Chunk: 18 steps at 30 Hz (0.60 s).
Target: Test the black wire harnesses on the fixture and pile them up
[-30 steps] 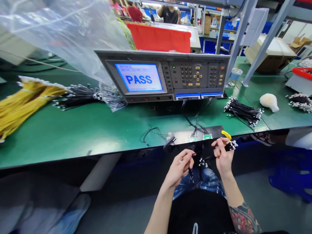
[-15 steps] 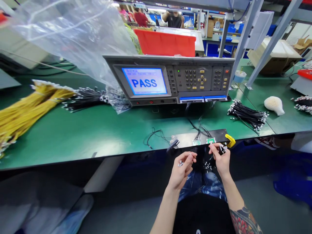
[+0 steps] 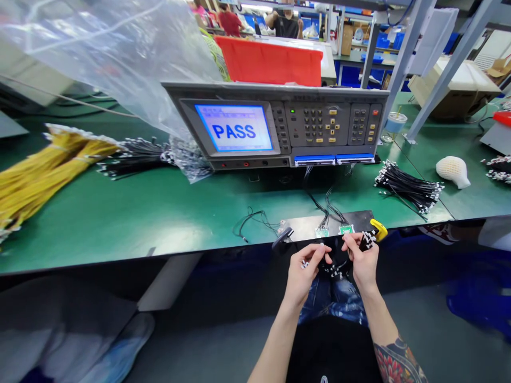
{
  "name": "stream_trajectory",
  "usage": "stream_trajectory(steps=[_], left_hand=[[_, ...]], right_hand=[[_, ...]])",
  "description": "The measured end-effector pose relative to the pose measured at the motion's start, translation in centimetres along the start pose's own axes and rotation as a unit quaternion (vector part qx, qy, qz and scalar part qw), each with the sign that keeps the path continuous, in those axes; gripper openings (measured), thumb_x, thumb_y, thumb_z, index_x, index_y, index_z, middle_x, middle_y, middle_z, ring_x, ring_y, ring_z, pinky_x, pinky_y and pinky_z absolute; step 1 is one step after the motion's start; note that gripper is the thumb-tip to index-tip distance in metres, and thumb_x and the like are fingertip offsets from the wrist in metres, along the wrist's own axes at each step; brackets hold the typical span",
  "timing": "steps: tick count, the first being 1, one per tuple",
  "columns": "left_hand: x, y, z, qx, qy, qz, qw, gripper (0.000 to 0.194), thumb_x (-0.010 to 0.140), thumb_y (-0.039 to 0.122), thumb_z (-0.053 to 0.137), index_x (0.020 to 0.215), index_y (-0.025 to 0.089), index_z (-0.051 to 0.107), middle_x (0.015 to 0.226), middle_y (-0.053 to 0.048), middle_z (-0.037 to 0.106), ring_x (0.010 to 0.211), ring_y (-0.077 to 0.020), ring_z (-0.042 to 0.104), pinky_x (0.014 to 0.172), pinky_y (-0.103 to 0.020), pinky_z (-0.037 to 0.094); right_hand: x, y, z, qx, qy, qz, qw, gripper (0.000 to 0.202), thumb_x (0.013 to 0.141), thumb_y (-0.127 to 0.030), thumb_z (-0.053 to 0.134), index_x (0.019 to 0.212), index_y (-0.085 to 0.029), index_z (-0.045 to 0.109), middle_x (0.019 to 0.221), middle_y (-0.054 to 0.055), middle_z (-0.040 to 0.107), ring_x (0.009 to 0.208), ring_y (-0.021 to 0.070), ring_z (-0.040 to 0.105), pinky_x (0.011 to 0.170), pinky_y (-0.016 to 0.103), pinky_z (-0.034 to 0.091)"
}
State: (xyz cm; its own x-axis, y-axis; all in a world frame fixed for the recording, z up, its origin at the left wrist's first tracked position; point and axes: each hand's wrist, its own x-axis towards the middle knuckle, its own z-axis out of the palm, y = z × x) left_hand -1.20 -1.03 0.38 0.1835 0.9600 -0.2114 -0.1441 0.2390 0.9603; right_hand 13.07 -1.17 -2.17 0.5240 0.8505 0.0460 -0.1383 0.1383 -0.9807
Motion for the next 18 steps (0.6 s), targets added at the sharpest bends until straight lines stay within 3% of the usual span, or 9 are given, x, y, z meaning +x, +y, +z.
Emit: stream_trajectory(steps=[5, 10, 18], left_hand=[[0.8, -0.2, 0.6, 0.069, 0.062, 0.040, 0.995, 0.046, 0.084, 0.060, 0.070, 0.086, 0.015, 0.078, 0.066, -0.004, 0.069, 0.044, -0.0076, 0.039, 0.041, -0.022, 0.022], [1.2, -0.4, 0.9, 0.093, 0.086, 0.051, 0.991, 0.043, 0.086, 0.057, 0.067, 0.081, 0.016, 0.078, 0.066, -0.005, 0.070, 0.053, -0.0131, 0.054, 0.047, -0.023, 0.035], [1.3, -0.4, 1.1, 0.101, 0.095, 0.060, 0.989, 0.043, 0.086, 0.057, 0.066, 0.079, 0.016, 0.078, 0.064, -0.004, 0.069, 0.057, -0.0157, 0.058, 0.051, -0.025, 0.040]], right_hand=[[-0.2, 0.1, 0.4, 0.015, 0.019, 0.004, 1.000, 0.027, 0.080, -0.041, 0.079, 0.072, -0.017, 0.071, 0.054, 0.000, 0.064, 0.046, 0.0111, 0.047, 0.048, 0.026, 0.037], [-0.2, 0.1, 0.3, 0.027, 0.013, 0.016, 0.999, 0.028, 0.079, -0.042, 0.081, 0.073, -0.016, 0.071, 0.054, -0.001, 0.064, 0.044, 0.0096, 0.043, 0.048, 0.026, 0.036], [-0.2, 0.3, 0.1, 0.018, 0.009, 0.016, 1.000, 0.030, 0.080, -0.045, 0.081, 0.075, -0.016, 0.071, 0.055, -0.001, 0.064, 0.045, 0.0105, 0.047, 0.047, 0.026, 0.036]])
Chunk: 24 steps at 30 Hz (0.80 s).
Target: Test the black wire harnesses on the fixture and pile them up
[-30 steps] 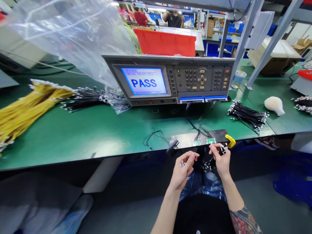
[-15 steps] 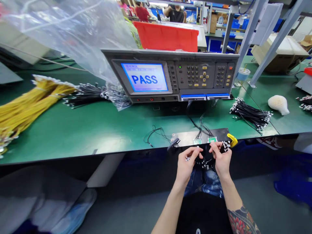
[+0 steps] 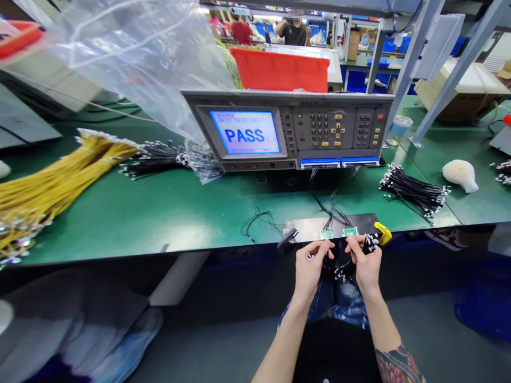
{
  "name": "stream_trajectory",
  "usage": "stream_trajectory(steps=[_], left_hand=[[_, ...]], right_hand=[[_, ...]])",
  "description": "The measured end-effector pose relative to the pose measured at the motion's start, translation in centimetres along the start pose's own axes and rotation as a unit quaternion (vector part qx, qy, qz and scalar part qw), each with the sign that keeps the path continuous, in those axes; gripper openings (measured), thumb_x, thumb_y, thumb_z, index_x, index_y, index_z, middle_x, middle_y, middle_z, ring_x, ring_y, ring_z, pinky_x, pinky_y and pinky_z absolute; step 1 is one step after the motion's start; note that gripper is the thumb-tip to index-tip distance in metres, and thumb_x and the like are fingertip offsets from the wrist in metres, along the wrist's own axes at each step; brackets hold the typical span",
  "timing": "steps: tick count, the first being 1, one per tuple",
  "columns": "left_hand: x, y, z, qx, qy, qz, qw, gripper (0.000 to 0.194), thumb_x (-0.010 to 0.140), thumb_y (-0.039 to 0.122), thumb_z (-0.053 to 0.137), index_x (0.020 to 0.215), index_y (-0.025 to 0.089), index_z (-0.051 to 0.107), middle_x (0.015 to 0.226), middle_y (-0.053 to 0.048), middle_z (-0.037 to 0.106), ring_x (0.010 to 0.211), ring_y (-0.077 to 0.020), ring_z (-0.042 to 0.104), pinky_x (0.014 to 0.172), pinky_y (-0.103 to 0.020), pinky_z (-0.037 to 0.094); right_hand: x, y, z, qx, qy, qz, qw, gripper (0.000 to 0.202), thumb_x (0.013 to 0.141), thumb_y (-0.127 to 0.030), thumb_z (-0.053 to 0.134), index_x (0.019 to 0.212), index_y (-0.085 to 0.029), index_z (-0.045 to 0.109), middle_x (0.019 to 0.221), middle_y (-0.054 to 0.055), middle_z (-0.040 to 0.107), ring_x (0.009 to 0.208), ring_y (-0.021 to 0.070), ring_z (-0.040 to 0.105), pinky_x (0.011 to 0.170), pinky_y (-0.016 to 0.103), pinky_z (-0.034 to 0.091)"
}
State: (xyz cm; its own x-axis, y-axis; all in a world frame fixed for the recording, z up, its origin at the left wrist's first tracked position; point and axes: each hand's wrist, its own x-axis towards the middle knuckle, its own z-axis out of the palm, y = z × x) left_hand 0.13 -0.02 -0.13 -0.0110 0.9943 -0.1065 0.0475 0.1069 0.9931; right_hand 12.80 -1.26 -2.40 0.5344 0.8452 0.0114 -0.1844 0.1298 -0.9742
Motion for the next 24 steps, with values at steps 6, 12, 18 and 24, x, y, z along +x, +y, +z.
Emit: stream_trajectory(steps=[6, 12, 18, 24], left_hand=[[-0.2, -0.2, 0.7, -0.024, 0.035, -0.004, 0.999, 0.043, 0.086, 0.056, 0.067, 0.080, 0.016, 0.078, 0.061, -0.003, 0.067, 0.051, -0.0131, 0.053, 0.047, -0.025, 0.035], [-0.3, 0.3, 1.5, -0.116, 0.064, -0.042, 0.990, 0.042, 0.076, 0.055, 0.078, 0.077, 0.012, 0.078, 0.058, -0.001, 0.063, 0.043, -0.0068, 0.037, 0.043, -0.023, 0.022], [0.2, 0.3, 1.2, -0.078, 0.056, -0.024, 0.995, 0.040, 0.079, 0.053, 0.074, 0.076, 0.014, 0.079, 0.064, -0.004, 0.069, 0.044, -0.0079, 0.040, 0.043, -0.024, 0.026], [0.0, 1.0, -0.5, -0.121, -0.050, -0.049, 0.990, 0.044, 0.071, 0.055, 0.082, 0.065, 0.012, 0.072, 0.053, 0.001, 0.057, 0.040, -0.0023, 0.024, 0.040, -0.021, 0.012]], right_hand=[[0.1, 0.2, -0.1, -0.007, -0.003, -0.003, 1.000, 0.031, 0.080, -0.046, 0.080, 0.074, -0.017, 0.070, 0.056, 0.000, 0.065, 0.047, 0.0127, 0.052, 0.046, 0.026, 0.038], [0.1, 0.1, 0.0, -0.004, -0.009, -0.002, 1.000, 0.033, 0.080, -0.047, 0.081, 0.074, -0.016, 0.071, 0.056, 0.000, 0.065, 0.048, 0.0128, 0.052, 0.047, 0.026, 0.038], [0.4, 0.0, -0.3, 0.012, -0.019, 0.023, 0.999, 0.040, 0.077, -0.054, 0.082, 0.077, -0.015, 0.072, 0.056, 0.002, 0.067, 0.041, 0.0080, 0.038, 0.040, 0.024, 0.026], [0.9, -1.3, -2.4, 0.077, -0.221, 0.148, 0.961, 0.046, 0.081, -0.060, 0.080, 0.073, -0.019, 0.062, 0.053, -0.001, 0.062, 0.038, 0.0045, 0.024, 0.038, 0.022, 0.015]])
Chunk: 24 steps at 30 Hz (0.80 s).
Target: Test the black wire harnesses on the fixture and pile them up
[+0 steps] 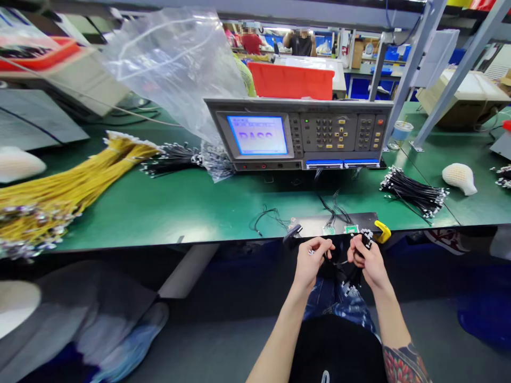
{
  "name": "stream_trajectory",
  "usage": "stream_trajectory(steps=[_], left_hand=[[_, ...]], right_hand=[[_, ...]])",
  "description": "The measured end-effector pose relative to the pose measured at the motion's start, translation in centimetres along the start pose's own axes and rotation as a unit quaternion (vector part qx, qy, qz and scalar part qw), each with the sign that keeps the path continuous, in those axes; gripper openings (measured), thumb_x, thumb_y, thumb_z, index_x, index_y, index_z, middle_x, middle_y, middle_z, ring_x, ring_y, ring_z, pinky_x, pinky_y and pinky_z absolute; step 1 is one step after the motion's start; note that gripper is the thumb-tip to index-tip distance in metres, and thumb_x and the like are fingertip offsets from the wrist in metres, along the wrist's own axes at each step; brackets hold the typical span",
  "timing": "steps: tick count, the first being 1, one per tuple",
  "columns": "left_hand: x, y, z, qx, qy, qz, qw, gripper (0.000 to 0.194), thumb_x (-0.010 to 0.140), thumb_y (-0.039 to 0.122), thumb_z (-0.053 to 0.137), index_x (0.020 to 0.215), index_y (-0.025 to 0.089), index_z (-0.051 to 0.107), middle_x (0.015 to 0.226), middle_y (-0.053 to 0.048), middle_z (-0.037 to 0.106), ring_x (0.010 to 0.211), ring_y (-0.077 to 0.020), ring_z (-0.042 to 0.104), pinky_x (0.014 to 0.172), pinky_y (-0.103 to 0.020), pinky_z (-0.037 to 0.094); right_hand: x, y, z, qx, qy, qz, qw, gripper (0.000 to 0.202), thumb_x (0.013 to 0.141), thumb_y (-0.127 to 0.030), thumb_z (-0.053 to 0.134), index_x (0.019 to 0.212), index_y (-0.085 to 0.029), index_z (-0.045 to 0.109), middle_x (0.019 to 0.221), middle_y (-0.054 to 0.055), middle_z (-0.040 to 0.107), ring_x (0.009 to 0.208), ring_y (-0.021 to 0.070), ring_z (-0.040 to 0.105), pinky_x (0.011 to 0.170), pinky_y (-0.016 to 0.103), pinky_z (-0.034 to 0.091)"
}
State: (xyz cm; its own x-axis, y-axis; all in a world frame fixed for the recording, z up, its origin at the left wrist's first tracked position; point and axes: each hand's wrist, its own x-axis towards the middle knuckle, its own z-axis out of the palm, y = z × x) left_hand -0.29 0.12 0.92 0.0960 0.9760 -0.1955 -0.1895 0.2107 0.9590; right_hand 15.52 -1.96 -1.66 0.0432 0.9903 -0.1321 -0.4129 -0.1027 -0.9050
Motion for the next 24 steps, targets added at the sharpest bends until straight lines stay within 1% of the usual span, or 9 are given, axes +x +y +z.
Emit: stream_trajectory(steps=[2, 5, 8, 10, 11, 15, 17, 20, 24], left_hand=[[-0.6, 0.4, -0.3, -0.051, -0.037, -0.016, 0.998, 0.049, 0.071, 0.059, 0.083, 0.075, 0.012, 0.073, 0.061, 0.001, 0.058, 0.041, -0.0004, 0.021, 0.039, -0.019, 0.009], [-1.6, 0.8, -0.6, -0.146, -0.094, -0.036, 0.984, 0.061, 0.078, 0.071, 0.074, 0.106, 0.016, 0.074, 0.083, 0.002, 0.057, 0.043, 0.0016, 0.014, 0.037, -0.017, 0.006], [-2.2, 0.9, -0.6, -0.190, -0.140, -0.054, 0.970, 0.067, 0.083, 0.078, 0.064, 0.116, 0.020, 0.070, 0.091, 0.001, 0.054, 0.043, 0.0020, 0.014, 0.035, -0.016, 0.004], [-2.4, 0.9, -0.4, -0.182, -0.149, -0.057, 0.970, 0.067, 0.085, 0.079, 0.060, 0.118, 0.021, 0.068, 0.095, 0.001, 0.054, 0.043, 0.0022, 0.015, 0.035, -0.017, 0.003], [-2.5, 0.9, -0.2, -0.172, -0.148, -0.057, 0.972, 0.067, 0.085, 0.080, 0.059, 0.119, 0.022, 0.067, 0.097, 0.000, 0.054, 0.043, 0.0023, 0.015, 0.035, -0.017, 0.004], [-2.8, 0.9, 0.5, -0.108, -0.112, -0.060, 0.986, 0.071, 0.083, 0.084, 0.057, 0.119, 0.023, 0.066, 0.101, 0.000, 0.054, 0.044, 0.0016, 0.018, 0.037, -0.018, 0.005], [-2.9, 1.0, 0.8, -0.077, -0.086, -0.060, 0.992, 0.074, 0.080, 0.086, 0.058, 0.118, 0.023, 0.066, 0.102, 0.000, 0.054, 0.047, 0.0003, 0.022, 0.037, -0.018, 0.007], [-3.1, 1.1, 0.9, -0.058, -0.067, -0.066, 0.994, 0.077, 0.077, 0.088, 0.058, 0.117, 0.022, 0.066, 0.104, -0.001, 0.054, 0.049, -0.0009, 0.024, 0.039, -0.019, 0.007], [-3.1, 1.3, 0.7, -0.073, -0.093, -0.082, 0.990, 0.078, 0.078, 0.089, 0.056, 0.114, 0.021, 0.066, 0.100, -0.001, 0.054, 0.047, -0.0001, 0.018, 0.040, -0.020, 0.005]], right_hand=[[-0.8, -0.8, -0.2, 0.023, -0.013, -0.020, 0.999, 0.044, 0.085, -0.057, 0.079, 0.071, -0.021, 0.057, 0.048, -0.005, 0.052, 0.043, 0.0076, 0.035, 0.043, 0.021, 0.028], [-2.0, -1.9, 0.0, 0.047, 0.016, -0.085, 0.995, 0.042, 0.091, -0.054, 0.074, 0.073, -0.023, 0.053, 0.047, -0.009, 0.038, 0.052, 0.0128, 0.050, 0.057, 0.026, 0.045], [-2.7, -2.5, 0.3, 0.036, 0.016, -0.109, 0.993, 0.041, 0.092, -0.057, 0.071, 0.076, -0.024, 0.052, 0.054, -0.010, 0.036, 0.041, 0.0073, 0.034, 0.044, 0.022, 0.032], [-2.9, -2.6, 0.6, -0.039, 0.000, -0.120, 0.992, 0.037, 0.087, -0.053, 0.078, 0.079, -0.022, 0.060, 0.058, -0.010, 0.039, 0.041, 0.0048, 0.025, 0.041, 0.021, 0.021], [-2.9, -2.6, 0.8, -0.093, -0.017, -0.120, 0.988, 0.032, 0.084, -0.048, 0.083, 0.081, -0.021, 0.065, 0.059, -0.008, 0.043, 0.043, 0.0049, 0.026, 0.042, 0.022, 0.021], [-2.7, -1.5, 1.8, -0.243, -0.121, -0.104, 0.957, 0.017, 0.087, -0.033, 0.077, 0.096, -0.019, 0.081, 0.070, 0.000, 0.067, 0.051, 0.0093, 0.046, 0.049, 0.023, 0.035], [-2.6, -0.8, 2.2, -0.255, -0.140, -0.116, 0.950, 0.018, 0.090, -0.031, 0.072, 0.099, -0.019, 0.083, 0.073, 0.003, 0.073, 0.055, 0.0121, 0.055, 0.053, 0.024, 0.041], [-2.4, 0.1, 2.4, -0.237, -0.127, -0.131, 0.954, 0.015, 0.088, -0.029, 0.074, 0.093, -0.020, 0.084, 0.073, 0.003, 0.076, 0.058, 0.0149, 0.062, 0.056, 0.025, 0.046], [-2.2, 0.5, 2.4, -0.192, -0.082, -0.152, 0.966, 0.006, 0.081, -0.026, 0.081, 0.084, -0.022, 0.085, 0.076, 0.004, 0.078, 0.066, 0.0182, 0.067, 0.065, 0.029, 0.051]])
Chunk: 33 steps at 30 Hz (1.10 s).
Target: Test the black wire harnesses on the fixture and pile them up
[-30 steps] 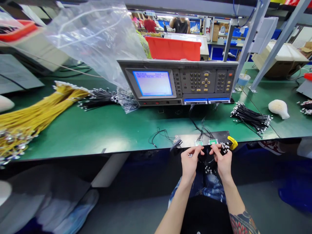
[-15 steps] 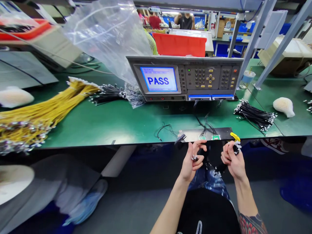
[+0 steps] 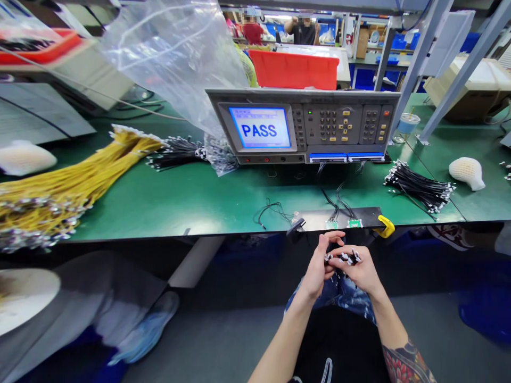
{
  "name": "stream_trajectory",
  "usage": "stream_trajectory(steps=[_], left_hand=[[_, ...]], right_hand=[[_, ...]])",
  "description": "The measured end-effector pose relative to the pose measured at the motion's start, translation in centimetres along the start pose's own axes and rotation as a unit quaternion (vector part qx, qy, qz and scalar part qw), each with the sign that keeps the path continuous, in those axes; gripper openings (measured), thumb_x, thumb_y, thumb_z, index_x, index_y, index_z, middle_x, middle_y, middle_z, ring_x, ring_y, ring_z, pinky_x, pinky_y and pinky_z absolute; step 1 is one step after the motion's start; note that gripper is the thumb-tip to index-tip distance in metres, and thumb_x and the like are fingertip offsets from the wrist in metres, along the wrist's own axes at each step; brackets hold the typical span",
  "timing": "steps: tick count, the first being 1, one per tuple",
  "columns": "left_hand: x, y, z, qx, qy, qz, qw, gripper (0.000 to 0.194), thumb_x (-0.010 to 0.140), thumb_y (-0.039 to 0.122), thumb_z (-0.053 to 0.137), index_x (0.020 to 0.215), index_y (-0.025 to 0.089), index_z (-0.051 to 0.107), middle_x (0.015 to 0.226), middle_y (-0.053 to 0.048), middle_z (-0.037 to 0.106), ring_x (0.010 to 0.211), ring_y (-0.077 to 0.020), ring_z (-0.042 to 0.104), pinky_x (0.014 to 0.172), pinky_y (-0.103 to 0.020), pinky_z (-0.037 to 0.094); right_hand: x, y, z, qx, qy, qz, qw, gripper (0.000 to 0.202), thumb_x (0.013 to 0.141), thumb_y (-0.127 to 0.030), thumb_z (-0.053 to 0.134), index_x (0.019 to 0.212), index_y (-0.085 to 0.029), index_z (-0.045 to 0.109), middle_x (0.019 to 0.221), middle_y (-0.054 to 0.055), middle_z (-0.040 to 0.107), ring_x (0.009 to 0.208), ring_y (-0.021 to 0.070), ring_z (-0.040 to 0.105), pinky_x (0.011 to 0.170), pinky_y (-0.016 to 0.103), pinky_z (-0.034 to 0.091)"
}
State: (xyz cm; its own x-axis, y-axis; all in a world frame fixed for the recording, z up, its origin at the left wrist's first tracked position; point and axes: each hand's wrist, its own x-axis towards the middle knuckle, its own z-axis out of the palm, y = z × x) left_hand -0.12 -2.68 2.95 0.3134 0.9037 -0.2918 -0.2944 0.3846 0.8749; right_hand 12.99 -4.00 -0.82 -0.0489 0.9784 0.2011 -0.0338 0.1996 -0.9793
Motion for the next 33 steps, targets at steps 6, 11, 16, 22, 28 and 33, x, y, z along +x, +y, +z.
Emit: stream_trajectory(steps=[6, 11, 16, 22, 28, 33], left_hand=[[0.1, 0.4, -0.3, 0.072, -0.074, -0.015, 0.994, 0.059, 0.082, 0.070, 0.069, 0.112, 0.019, 0.062, 0.065, 0.008, 0.041, 0.046, -0.0041, 0.016, 0.042, -0.020, 0.009], [0.1, 0.0, -0.9, 0.138, -0.132, -0.025, 0.981, 0.060, 0.086, 0.070, 0.062, 0.117, 0.018, 0.059, 0.057, 0.010, 0.039, 0.049, -0.0084, 0.026, 0.047, -0.021, 0.019], [0.0, 0.3, -1.2, 0.248, -0.144, 0.010, 0.958, 0.034, 0.082, 0.048, 0.074, 0.094, 0.017, 0.064, 0.062, 0.007, 0.043, 0.059, -0.0111, 0.035, 0.057, -0.024, 0.027], [0.0, 0.4, -1.3, 0.296, -0.122, 0.016, 0.947, 0.031, 0.089, 0.049, 0.062, 0.087, 0.018, 0.060, 0.064, 0.006, 0.046, 0.061, -0.0128, 0.039, 0.059, -0.025, 0.029], [0.2, -0.2, -2.0, 0.295, -0.080, 0.049, 0.951, 0.045, 0.096, 0.059, 0.049, 0.083, 0.019, 0.064, 0.058, 0.006, 0.039, 0.056, -0.0136, 0.034, 0.052, -0.024, 0.028], [0.4, -0.7, -2.7, 0.243, -0.010, 0.062, 0.968, 0.049, 0.091, 0.063, 0.058, 0.073, 0.019, 0.063, 0.052, 0.007, 0.034, 0.050, -0.0113, 0.030, 0.047, -0.023, 0.023]], right_hand=[[-0.1, 0.5, -0.3, 0.046, 0.115, -0.028, 0.992, 0.007, 0.081, -0.031, 0.084, 0.083, -0.024, 0.083, 0.071, -0.001, 0.062, 0.058, 0.0125, 0.053, 0.055, 0.027, 0.045], [0.1, 1.4, -0.7, 0.144, 0.164, -0.003, 0.976, 0.018, 0.080, -0.037, 0.085, 0.082, -0.022, 0.076, 0.080, -0.002, 0.056, 0.045, 0.0038, 0.035, 0.039, 0.022, 0.022], [0.4, 1.2, -0.5, 0.186, 0.217, -0.008, 0.958, 0.028, 0.080, -0.041, 0.086, 0.079, -0.021, 0.066, 0.084, -0.003, 0.059, 0.042, 0.0009, 0.028, 0.037, 0.021, 0.022], [0.7, 0.5, -0.1, 0.209, 0.241, 0.011, 0.948, 0.034, 0.083, -0.049, 0.082, 0.087, -0.022, 0.062, 0.081, -0.001, 0.069, 0.039, 0.0003, 0.019, 0.036, 0.020, 0.017], [1.2, -0.3, -0.9, 0.209, 0.298, 0.022, 0.931, 0.041, 0.084, -0.059, 0.077, 0.092, -0.025, 0.055, 0.072, -0.004, 0.067, 0.038, 0.0014, 0.016, 0.037, 0.021, 0.015], [1.6, -0.9, -3.3, 0.216, 0.327, 0.018, 0.920, 0.042, 0.082, -0.059, 0.079, 0.093, -0.026, 0.056, 0.062, -0.010, 0.056, 0.037, 0.0017, 0.013, 0.036, 0.021, 0.012]])
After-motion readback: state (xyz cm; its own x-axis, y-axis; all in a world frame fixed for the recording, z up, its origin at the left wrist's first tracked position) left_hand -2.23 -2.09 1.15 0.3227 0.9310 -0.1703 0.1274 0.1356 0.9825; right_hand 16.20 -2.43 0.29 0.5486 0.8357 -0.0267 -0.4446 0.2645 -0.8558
